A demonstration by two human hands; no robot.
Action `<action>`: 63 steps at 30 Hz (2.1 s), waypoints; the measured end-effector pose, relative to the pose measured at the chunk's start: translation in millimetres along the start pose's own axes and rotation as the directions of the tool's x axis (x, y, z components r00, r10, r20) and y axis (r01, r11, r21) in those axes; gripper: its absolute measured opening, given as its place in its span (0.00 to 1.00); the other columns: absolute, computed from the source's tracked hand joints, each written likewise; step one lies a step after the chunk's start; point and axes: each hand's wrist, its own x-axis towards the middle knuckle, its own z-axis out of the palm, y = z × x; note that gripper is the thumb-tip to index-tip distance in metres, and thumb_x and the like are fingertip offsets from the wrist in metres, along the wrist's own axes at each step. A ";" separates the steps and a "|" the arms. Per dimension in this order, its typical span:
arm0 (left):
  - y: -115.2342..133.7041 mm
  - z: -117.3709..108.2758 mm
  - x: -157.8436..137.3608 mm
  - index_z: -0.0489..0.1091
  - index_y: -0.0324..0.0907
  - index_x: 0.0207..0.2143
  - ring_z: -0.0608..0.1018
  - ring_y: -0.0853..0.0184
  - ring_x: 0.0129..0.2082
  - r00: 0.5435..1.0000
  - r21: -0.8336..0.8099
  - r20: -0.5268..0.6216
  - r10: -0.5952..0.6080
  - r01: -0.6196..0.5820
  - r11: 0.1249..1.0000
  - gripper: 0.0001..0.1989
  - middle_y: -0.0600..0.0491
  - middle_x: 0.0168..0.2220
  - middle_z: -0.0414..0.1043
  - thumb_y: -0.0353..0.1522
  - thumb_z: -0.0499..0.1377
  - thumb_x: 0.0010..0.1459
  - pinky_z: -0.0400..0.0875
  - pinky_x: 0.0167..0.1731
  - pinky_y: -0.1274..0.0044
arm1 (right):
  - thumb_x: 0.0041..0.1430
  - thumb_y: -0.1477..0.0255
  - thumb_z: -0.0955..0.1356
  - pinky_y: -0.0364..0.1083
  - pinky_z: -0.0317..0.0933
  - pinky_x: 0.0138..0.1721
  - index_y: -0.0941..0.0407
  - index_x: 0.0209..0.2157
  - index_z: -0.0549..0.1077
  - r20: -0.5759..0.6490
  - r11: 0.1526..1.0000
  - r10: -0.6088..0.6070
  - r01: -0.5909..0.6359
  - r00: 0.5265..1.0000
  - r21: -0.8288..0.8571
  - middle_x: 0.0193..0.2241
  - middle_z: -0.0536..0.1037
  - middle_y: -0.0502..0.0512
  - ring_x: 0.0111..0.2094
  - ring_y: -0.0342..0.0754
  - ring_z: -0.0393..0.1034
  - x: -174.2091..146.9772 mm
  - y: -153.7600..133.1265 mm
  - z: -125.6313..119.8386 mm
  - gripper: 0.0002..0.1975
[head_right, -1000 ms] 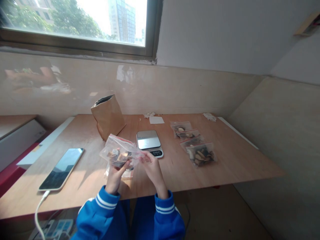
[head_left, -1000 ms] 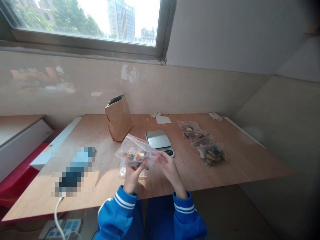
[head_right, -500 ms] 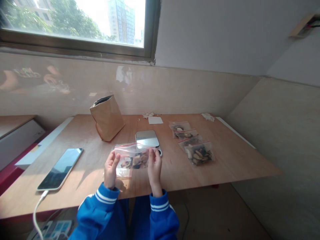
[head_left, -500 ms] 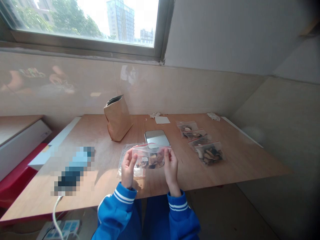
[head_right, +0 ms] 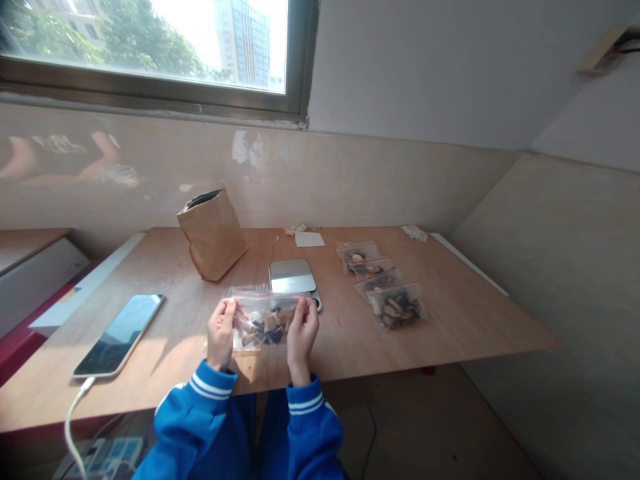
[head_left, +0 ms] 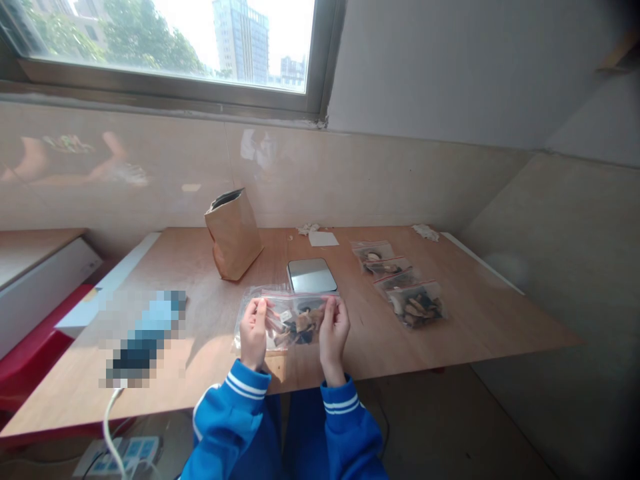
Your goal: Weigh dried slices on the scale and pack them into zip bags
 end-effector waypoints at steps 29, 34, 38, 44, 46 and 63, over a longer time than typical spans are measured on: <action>-36.8 -21.5 13.9 0.74 0.40 0.36 0.78 0.64 0.38 0.994 0.256 -0.027 0.103 -0.093 0.962 0.18 0.50 0.35 0.78 0.45 0.62 0.53 0.69 0.42 0.74 | 0.62 0.54 0.61 0.48 0.65 0.40 0.60 0.44 0.76 0.179 0.998 0.001 0.009 0.984 -0.058 0.34 0.81 0.59 0.36 0.51 0.75 15.7 36.7 -27.4 0.25; -36.3 -20.4 12.7 0.73 0.40 0.33 0.78 0.66 0.35 0.991 0.248 -0.034 0.131 -0.119 0.962 0.16 0.51 0.32 0.77 0.44 0.62 0.52 0.69 0.38 0.76 | 0.63 0.55 0.61 0.48 0.65 0.42 0.59 0.44 0.76 0.184 0.991 -0.047 0.069 0.982 -0.113 0.37 0.81 0.60 0.38 0.52 0.75 15.6 40.3 -28.8 0.23; -36.5 -21.5 14.4 0.72 0.40 0.31 0.77 0.67 0.34 0.983 0.234 -0.051 0.174 -0.158 0.959 0.14 0.52 0.31 0.76 0.43 0.62 0.52 0.69 0.37 0.77 | 0.61 0.55 0.62 0.48 0.65 0.40 0.58 0.38 0.77 0.086 0.981 -0.101 0.113 0.991 -0.159 0.35 0.81 0.60 0.37 0.52 0.75 17.2 41.7 -31.3 0.22; -35.9 -22.5 14.6 0.72 0.40 0.31 0.76 0.66 0.35 0.979 0.241 -0.074 0.189 -0.166 0.956 0.14 0.51 0.32 0.75 0.43 0.62 0.52 0.68 0.38 0.76 | 0.60 0.55 0.63 0.48 0.64 0.39 0.57 0.33 0.76 0.060 0.983 -0.115 0.122 0.992 -0.140 0.33 0.81 0.58 0.35 0.51 0.73 17.8 41.6 -29.5 0.20; -37.0 -22.2 14.5 0.71 0.41 0.32 0.76 0.66 0.35 0.985 0.214 -0.043 0.165 -0.152 0.965 0.15 0.51 0.32 0.75 0.43 0.62 0.53 0.69 0.38 0.76 | 0.59 0.54 0.64 0.48 0.64 0.38 0.57 0.34 0.75 0.069 0.994 -0.079 0.084 0.994 -0.073 0.32 0.80 0.57 0.34 0.50 0.73 18.5 41.4 -29.4 0.20; -37.6 -20.0 12.7 0.74 0.40 0.33 0.75 0.66 0.34 0.990 0.170 0.075 0.123 -0.134 0.976 0.15 0.51 0.34 0.75 0.43 0.65 0.51 0.68 0.40 0.75 | 0.52 0.57 0.71 0.48 0.66 0.39 0.57 0.35 0.75 0.148 0.988 0.067 -0.086 0.987 0.131 0.32 0.81 0.56 0.35 0.49 0.74 23.4 48.9 -30.7 0.18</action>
